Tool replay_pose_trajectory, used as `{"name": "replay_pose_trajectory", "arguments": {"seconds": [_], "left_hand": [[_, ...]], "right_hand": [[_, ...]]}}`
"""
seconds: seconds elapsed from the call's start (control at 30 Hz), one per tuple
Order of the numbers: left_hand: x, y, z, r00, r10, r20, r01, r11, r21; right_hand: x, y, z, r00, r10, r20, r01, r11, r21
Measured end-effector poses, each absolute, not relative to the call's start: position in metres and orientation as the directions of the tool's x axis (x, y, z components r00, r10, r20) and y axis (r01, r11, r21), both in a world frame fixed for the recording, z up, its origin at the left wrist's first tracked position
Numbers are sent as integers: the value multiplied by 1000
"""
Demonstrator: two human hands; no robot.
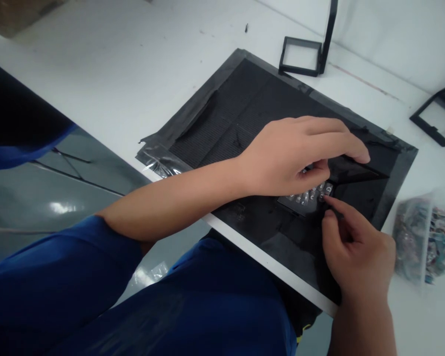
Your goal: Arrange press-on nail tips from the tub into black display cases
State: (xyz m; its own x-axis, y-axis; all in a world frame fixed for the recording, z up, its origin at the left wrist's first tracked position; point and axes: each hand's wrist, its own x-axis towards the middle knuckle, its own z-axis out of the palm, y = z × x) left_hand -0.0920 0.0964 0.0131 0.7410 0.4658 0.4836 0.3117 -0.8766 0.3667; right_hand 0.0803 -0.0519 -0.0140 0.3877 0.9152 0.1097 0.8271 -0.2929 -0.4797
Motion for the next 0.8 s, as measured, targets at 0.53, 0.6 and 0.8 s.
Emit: {"name": "replay_pose_trajectory", "arguments": {"seconds": [0.53,0.6,0.8], "left_hand": [[-91,94,16,751,445,488,277,-883,379],[-92,94,16,746,440,500,261,-884,388],[-95,91,19,764,448,465,246,-868,432]], "right_hand": [[82,-48,-17,142,968,205,943,-69,-325],[83,-47,-17,137,967,213,941,-60,-333],[86,-44,-14,128,975,182,899,-37,-436]]}}
